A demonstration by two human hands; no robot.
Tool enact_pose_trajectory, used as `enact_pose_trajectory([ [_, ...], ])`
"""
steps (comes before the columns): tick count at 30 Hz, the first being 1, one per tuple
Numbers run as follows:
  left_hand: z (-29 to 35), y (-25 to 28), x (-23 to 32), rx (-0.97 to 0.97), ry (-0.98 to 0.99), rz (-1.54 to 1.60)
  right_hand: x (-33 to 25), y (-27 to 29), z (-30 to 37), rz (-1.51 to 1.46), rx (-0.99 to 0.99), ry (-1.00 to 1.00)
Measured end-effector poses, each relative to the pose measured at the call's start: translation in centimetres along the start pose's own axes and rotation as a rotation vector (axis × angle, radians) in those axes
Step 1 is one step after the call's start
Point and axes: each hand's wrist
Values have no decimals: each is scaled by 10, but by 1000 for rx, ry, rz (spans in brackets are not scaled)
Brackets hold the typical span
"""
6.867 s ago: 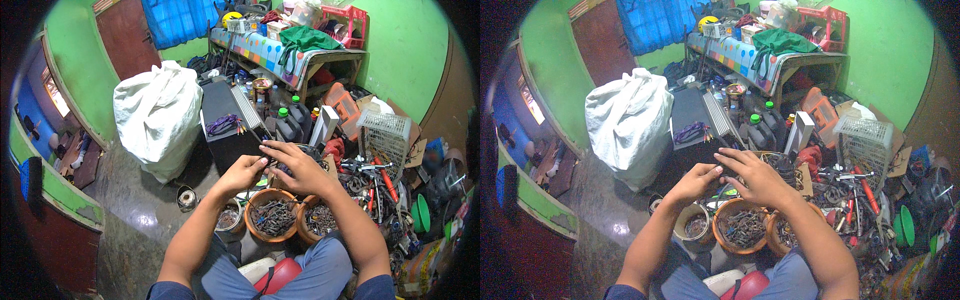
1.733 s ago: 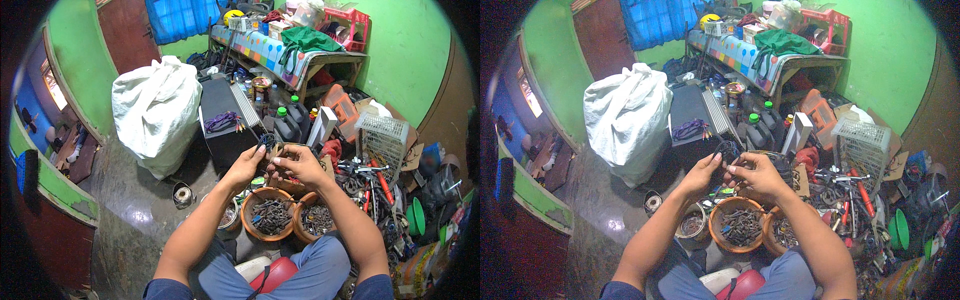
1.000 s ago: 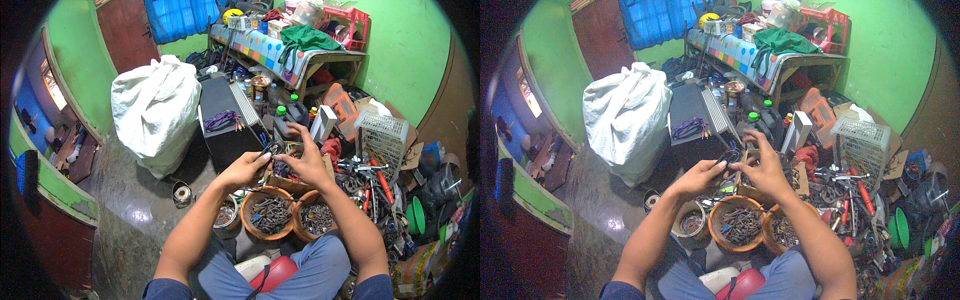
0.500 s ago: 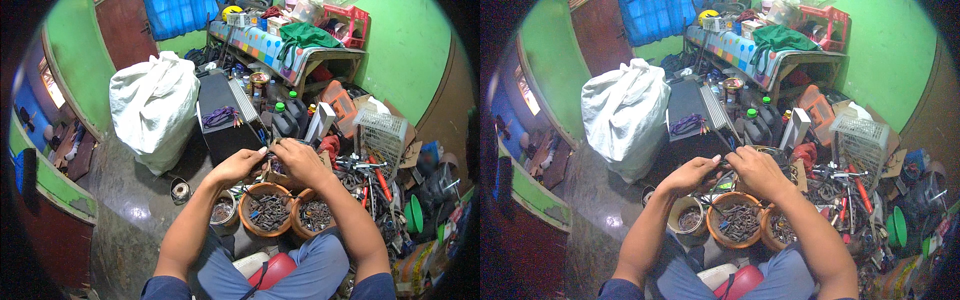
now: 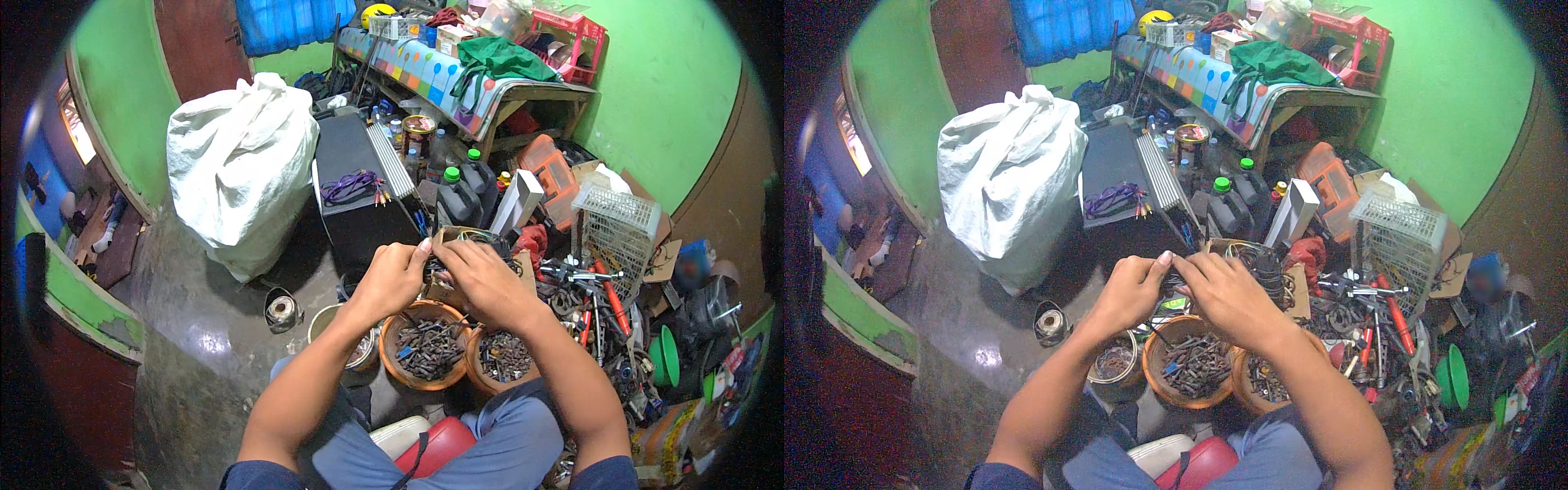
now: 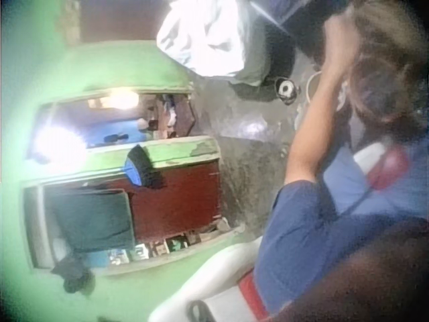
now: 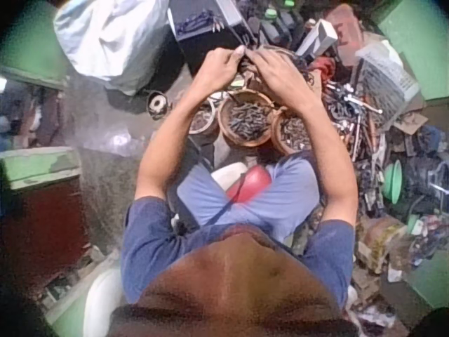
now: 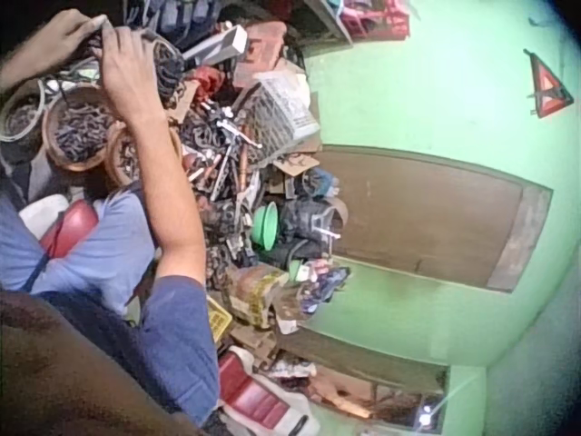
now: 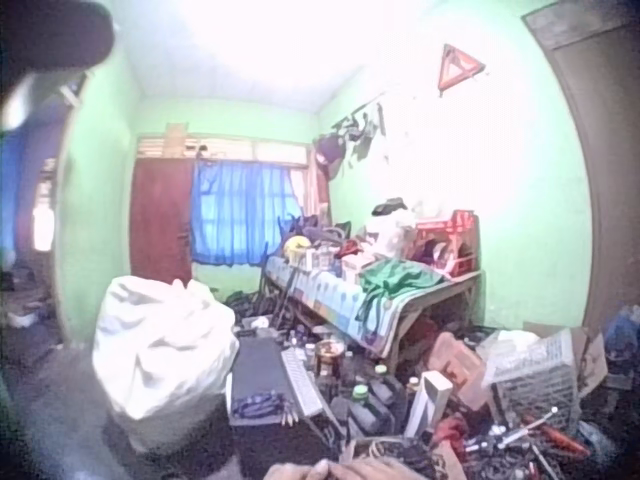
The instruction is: The person connects multiple colored wires to an electrical component, twisting the wire ends together and organizing the bundle by hand.
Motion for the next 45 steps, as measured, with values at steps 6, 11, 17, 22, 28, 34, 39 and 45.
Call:
enact_pose_trajectory([
  [6, -3, 1, -5, 38, -31, 22, 3, -15, -5, -157, -28, -60],
  [11, -15, 6, -9, 45, -14, 66, 16, -17, -8, -63, -82, -215],
  [17, -39, 19, -34, -124, -96, 17, 52, -21, 3, -45, 289, -489],
  [22, -57, 36, -73, -113, -13, -290, 90, -24, 27, 63, 671, -609],
  [28, -64, 56, -99, 337, 194, -269, 116, -11, 61, 95, 845, -925],
  [34, -57, 71, -98, 337, 311, -51, 136, 8, 88, 89, 1095, -1070],
  [39, -65, 77, -120, 230, 393, 49, 134, 0, 102, 84, 994, -1066],
  [45, -62, 28, -123, -21, 96, -422, 80, -25, 59, -143, 705, -765],
])
Point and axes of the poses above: each hand's wrist, its own z-axis away from the middle knuckle, its own y-axis out of the back of the hand, x = y × z, and after that the axes turned 13 degrees about y, right-handed
